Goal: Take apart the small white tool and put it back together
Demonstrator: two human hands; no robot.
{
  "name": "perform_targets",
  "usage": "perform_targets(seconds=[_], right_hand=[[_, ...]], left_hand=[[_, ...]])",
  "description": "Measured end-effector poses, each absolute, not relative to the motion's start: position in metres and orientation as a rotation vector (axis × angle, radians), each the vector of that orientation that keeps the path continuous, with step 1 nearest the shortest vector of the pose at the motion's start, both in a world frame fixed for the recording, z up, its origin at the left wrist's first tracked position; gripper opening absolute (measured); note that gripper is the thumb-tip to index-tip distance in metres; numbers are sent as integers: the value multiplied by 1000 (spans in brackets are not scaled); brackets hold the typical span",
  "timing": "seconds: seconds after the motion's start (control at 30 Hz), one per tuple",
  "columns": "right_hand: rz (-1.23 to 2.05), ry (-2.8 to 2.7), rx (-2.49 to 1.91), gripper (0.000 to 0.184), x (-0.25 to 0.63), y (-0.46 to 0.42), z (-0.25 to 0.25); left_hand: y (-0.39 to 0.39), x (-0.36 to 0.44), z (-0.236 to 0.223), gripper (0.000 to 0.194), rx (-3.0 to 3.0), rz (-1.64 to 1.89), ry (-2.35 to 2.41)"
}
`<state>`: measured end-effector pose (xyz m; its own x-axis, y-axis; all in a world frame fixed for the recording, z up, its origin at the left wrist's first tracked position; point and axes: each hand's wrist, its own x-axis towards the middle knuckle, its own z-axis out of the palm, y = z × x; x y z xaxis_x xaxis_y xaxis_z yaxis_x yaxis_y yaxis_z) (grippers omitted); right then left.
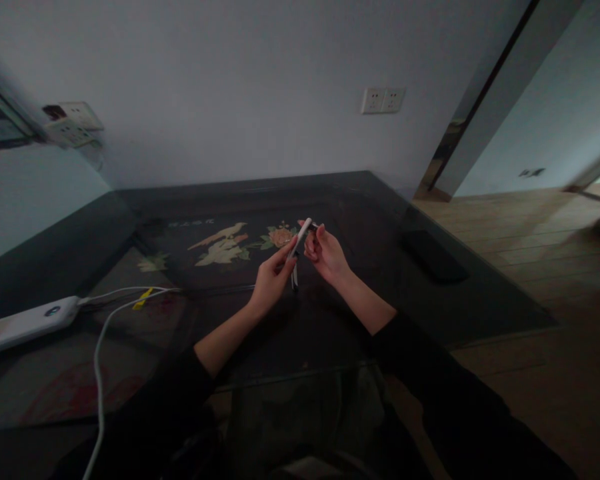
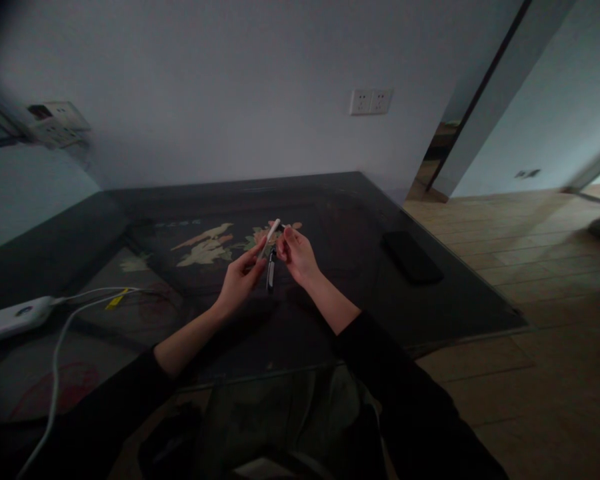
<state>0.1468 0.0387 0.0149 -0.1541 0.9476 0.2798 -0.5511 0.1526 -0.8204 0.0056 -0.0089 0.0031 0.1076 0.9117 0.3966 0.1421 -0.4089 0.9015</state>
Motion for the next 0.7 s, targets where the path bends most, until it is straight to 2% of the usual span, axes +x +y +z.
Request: perform_targets(seconds=[0.7], right_hand=[[1433,-992,-490,54,146,39,16]], left_hand=[[-10,7,2,49,1680,1309,960]])
